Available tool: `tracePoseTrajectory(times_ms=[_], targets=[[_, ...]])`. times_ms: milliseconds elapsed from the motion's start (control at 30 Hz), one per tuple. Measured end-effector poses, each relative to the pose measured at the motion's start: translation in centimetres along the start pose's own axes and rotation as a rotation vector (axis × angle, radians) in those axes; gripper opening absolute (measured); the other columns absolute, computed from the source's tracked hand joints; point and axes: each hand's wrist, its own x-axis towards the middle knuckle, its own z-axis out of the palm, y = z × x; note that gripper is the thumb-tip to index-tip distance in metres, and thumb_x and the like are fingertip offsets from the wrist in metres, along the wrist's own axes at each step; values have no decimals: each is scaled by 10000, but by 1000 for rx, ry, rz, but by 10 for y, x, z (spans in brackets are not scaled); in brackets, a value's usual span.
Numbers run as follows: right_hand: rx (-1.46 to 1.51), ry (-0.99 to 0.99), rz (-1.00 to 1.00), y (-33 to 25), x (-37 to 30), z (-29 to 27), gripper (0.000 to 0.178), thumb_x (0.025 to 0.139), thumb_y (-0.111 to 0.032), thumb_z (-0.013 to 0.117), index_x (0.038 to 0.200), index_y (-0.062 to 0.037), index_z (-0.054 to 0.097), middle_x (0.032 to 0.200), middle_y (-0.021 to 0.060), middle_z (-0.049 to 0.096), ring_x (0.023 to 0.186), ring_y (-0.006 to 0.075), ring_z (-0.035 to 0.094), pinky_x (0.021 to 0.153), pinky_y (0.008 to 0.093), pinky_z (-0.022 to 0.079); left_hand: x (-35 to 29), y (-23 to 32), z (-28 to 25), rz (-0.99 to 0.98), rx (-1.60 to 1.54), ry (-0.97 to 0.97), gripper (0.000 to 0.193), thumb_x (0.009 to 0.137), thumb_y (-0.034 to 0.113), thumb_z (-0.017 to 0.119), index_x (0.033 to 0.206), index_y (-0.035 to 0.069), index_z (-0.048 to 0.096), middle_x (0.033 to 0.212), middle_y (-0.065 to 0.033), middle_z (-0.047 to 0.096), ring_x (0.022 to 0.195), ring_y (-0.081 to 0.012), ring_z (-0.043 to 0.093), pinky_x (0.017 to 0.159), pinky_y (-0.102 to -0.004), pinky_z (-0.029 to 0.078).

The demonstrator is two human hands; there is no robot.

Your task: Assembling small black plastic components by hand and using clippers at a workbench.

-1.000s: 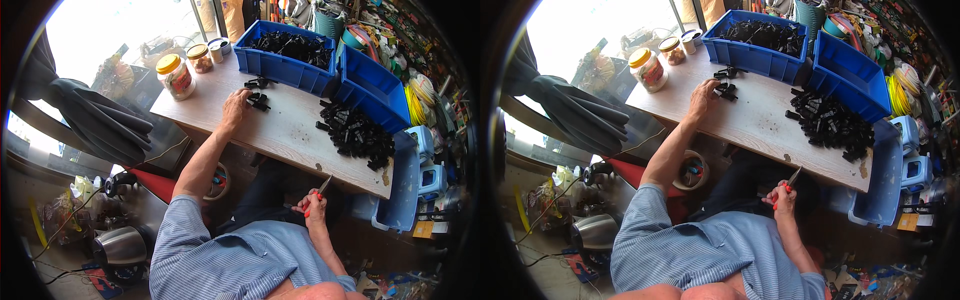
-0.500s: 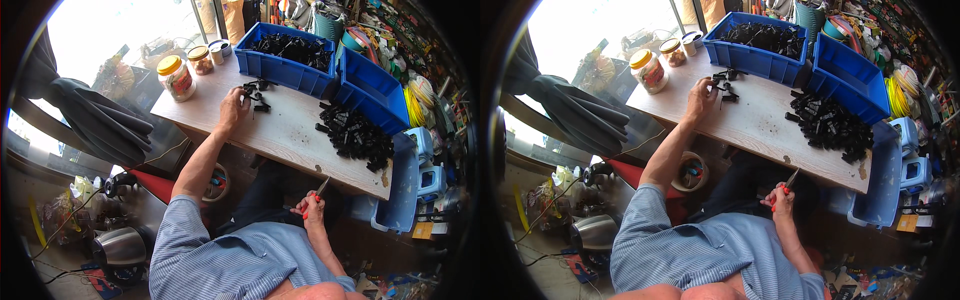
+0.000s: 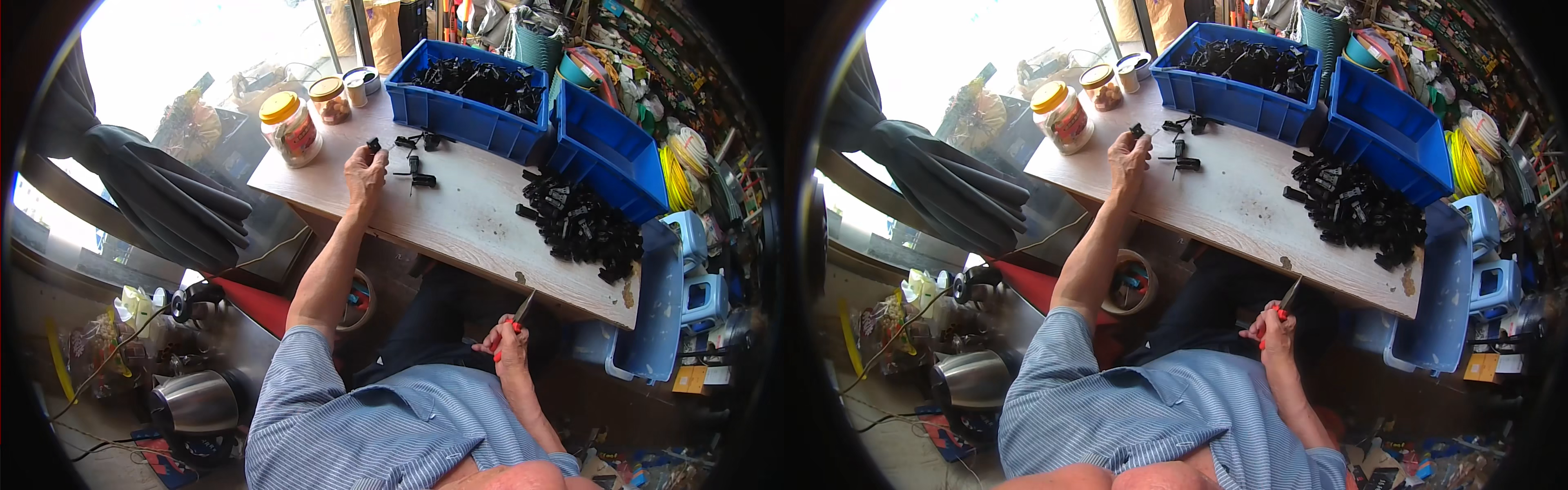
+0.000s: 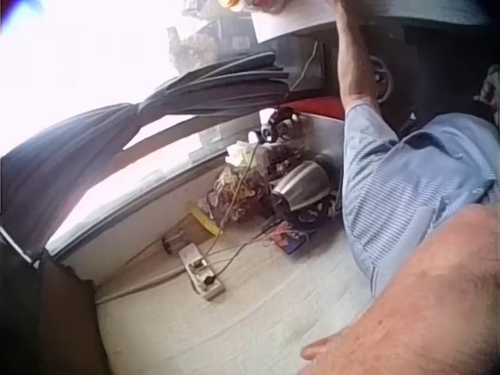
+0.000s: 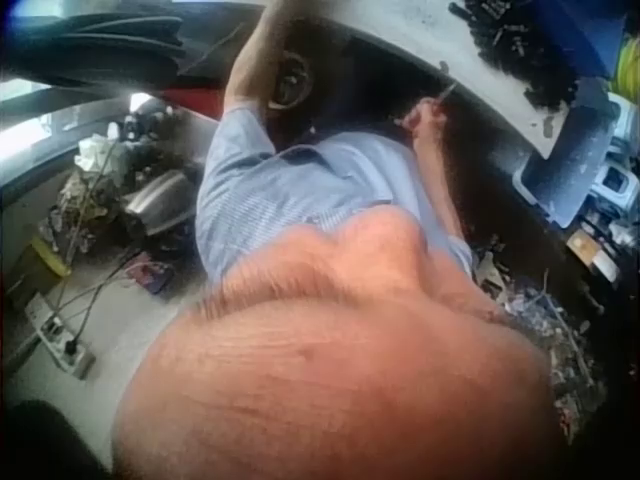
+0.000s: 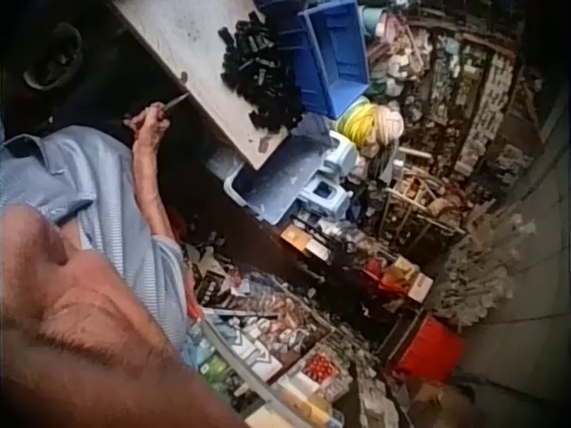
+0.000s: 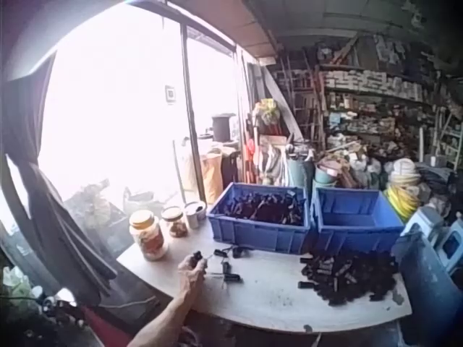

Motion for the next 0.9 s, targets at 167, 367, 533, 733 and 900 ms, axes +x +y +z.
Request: tracePoseTrajectory(times_ms=[167, 367, 533, 733, 900], targets=[[-10, -58, 1, 1, 2, 3, 102, 901, -194, 534, 913, -93, 538, 585, 9, 494, 489, 116, 529, 536, 369, 593, -39, 34, -11, 2, -36, -162, 141, 910, 165, 659, 948, 33, 687, 717, 1, 629, 587, -53, 538, 463, -217, 409], [32, -147, -20, -14, 6, 13, 141, 903, -148, 539, 987, -35, 544, 583, 35, 498, 487, 137, 533, 564, 393, 605, -159, 63, 10, -78, 168, -1006, 228, 852, 161, 664, 964, -35, 627, 784, -92, 642, 756, -118, 578, 698, -336, 500], [57, -200, -59, -17, 4, 17, 189, 889, -118, 556, 1041, -6, 537, 641, 61, 522, 509, 168, 559, 586, 418, 620, -206, 39, 28, -137, 117, -1269, 266, 758, 220, 670, 740, -39, 607, 625, -135, 596, 572, -216, 572, 554, -383, 452], [26, -225, -8, -6, 8, 5, 214, 862, -92, 572, 1048, 4, 529, 713, 86, 573, 563, 194, 623, 581, 410, 629, -213, 28, 34, -314, 22, -1355, 261, 716, 231, 655, 663, -20, 610, 576, -75, 591, 519, -166, 561, 478, -328, 436], [-28, -259, 9, -12, 4, 11, 221, 846, -85, 562, 1043, 10, 528, 731, 96, 583, 560, 190, 614, 589, 415, 631, -207, 33, 31, -338, 54, -1449, 242, 703, 225, 651, 640, -5, 607, 570, -49, 570, 507, -136, 546, 445, -292, 410]])
